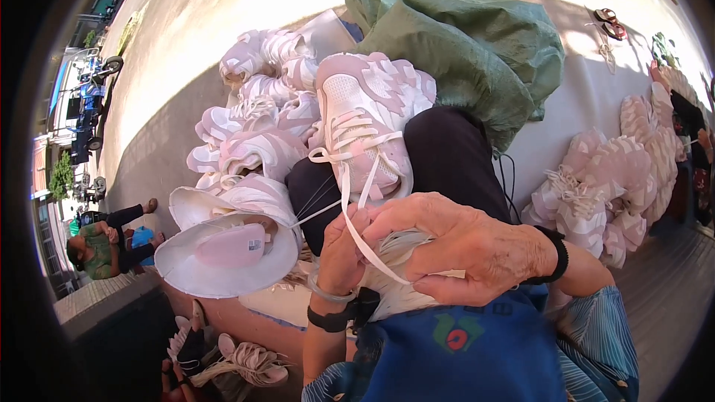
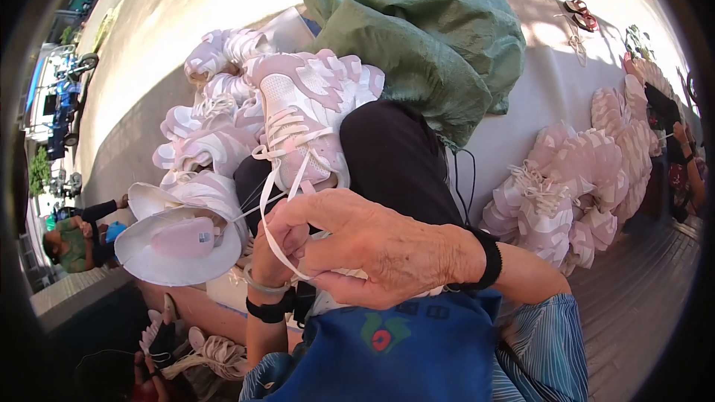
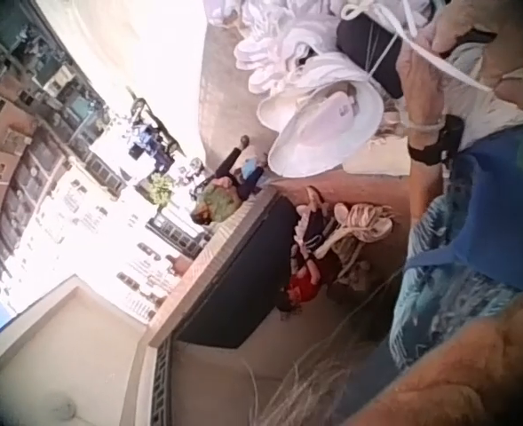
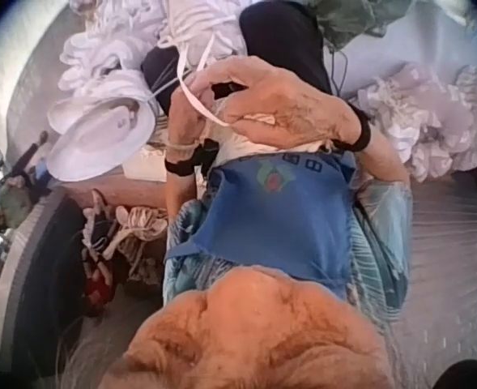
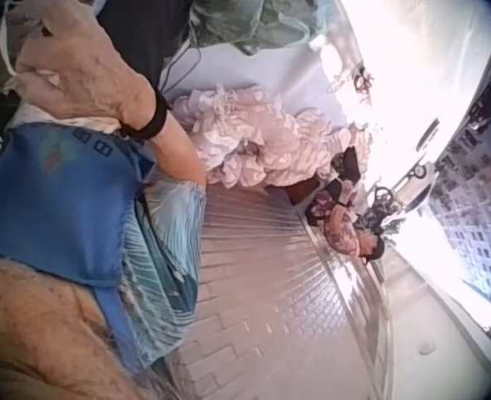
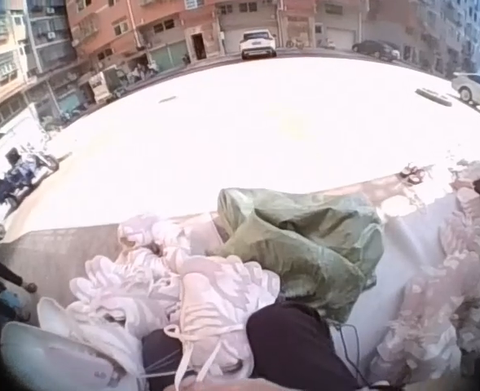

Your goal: Lacing a pair of pink and white sneakers.

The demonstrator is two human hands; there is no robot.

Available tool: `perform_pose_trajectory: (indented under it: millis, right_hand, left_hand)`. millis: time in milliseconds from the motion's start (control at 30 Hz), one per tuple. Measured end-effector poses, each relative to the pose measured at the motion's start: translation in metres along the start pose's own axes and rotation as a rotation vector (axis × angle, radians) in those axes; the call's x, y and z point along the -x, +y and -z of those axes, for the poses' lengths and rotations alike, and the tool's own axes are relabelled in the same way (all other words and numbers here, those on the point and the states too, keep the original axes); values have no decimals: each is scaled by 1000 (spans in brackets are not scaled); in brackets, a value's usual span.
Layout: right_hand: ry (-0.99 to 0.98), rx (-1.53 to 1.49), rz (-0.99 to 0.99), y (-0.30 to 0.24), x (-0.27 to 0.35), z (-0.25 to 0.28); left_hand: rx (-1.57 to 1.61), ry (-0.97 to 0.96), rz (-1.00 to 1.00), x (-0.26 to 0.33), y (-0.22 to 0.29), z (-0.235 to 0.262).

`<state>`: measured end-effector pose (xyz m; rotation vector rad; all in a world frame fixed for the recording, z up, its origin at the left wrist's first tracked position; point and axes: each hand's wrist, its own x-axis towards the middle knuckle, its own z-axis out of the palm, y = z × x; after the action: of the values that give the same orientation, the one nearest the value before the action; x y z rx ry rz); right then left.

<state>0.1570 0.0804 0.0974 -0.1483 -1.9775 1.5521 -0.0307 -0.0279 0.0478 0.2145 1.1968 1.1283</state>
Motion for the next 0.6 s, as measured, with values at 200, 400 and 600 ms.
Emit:
perform_pose_trajectory:
  millis: [200,400,600]
  right_hand:
    - [-108,-310,-148,-2,-1,9]
    - [-22,-341,-622,-7,29,78]
    - [116,-62,-735,-9,34,110]
  left_hand:
    - [-160,-10,-46,8,5,16]
    - [-59,32,-105,22,13,50]
    - [2,34,-230,41,26,59]
